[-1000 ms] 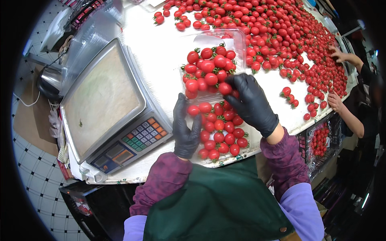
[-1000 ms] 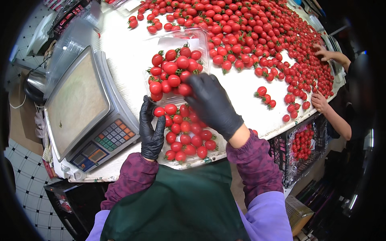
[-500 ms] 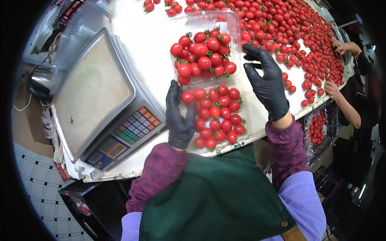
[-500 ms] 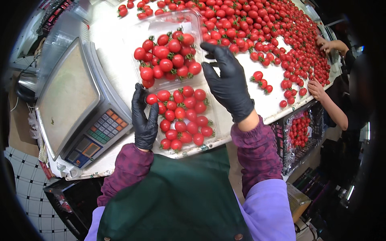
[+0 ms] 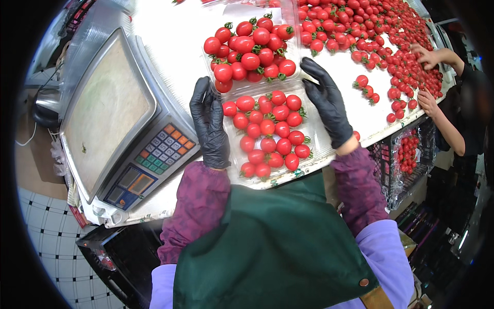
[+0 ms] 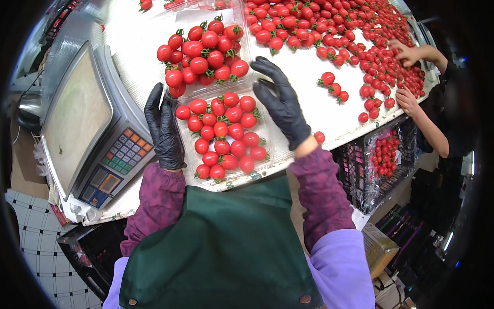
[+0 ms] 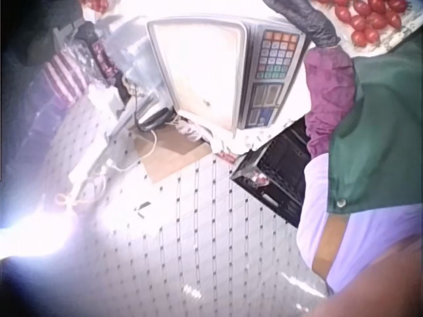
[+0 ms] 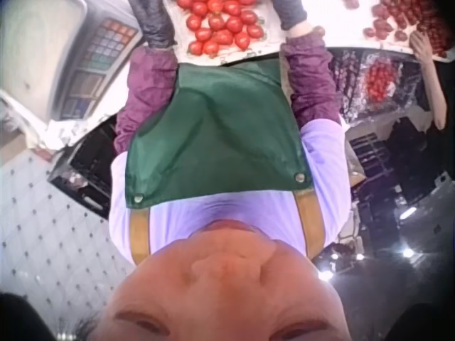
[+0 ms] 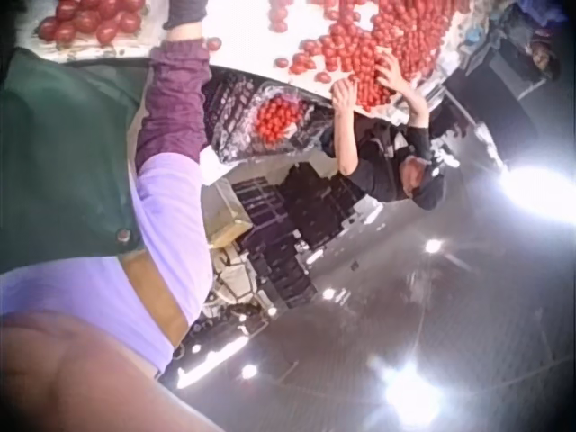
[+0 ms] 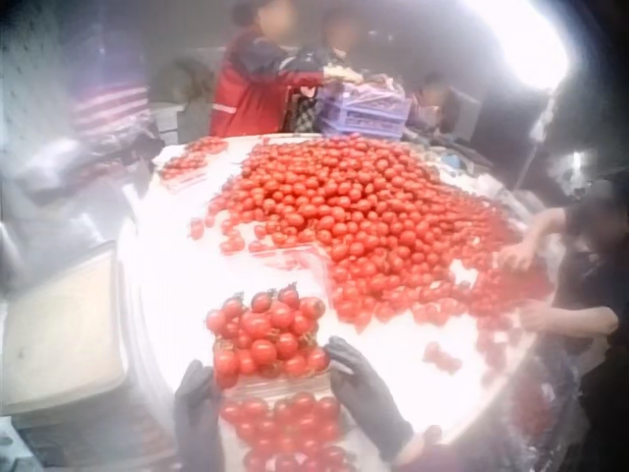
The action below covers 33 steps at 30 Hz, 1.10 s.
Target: The person places cherry tomatoes into clear plastic containers, weighs them on a digital scale, and seals the containers with lids. The person repeats this process multiple times, handling tomatoes and containers by hand.
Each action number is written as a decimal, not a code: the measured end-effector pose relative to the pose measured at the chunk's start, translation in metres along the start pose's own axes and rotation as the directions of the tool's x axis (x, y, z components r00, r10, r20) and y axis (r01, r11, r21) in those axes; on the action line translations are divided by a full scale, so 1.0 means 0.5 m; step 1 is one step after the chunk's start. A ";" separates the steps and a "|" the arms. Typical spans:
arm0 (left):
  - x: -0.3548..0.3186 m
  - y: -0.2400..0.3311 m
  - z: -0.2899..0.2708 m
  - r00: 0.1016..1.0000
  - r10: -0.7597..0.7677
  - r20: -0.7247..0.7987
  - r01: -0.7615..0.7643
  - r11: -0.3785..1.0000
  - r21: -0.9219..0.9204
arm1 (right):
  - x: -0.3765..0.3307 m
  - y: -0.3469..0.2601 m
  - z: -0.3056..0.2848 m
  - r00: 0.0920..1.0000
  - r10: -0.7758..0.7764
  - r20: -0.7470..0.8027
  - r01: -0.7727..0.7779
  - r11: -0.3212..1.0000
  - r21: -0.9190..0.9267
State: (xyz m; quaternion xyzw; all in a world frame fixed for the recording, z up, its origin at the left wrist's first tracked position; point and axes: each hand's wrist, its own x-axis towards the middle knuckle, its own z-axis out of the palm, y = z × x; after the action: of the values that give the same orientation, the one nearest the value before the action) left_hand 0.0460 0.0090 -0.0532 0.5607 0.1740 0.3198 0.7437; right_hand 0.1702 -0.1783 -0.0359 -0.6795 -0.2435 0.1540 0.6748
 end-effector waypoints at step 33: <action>-0.149 0.265 0.011 0.658 -0.619 0.429 0.749 0.479 -0.457 | -0.177 -0.158 0.070 0.720 0.652 0.239 -0.647 0.505 0.571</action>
State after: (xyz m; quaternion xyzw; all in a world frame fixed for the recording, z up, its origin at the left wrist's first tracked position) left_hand -0.0428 -0.0228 0.0663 0.2071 0.1957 -0.0277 0.9582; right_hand 0.0679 -0.1988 0.0305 -0.4600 0.0961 0.4636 0.7512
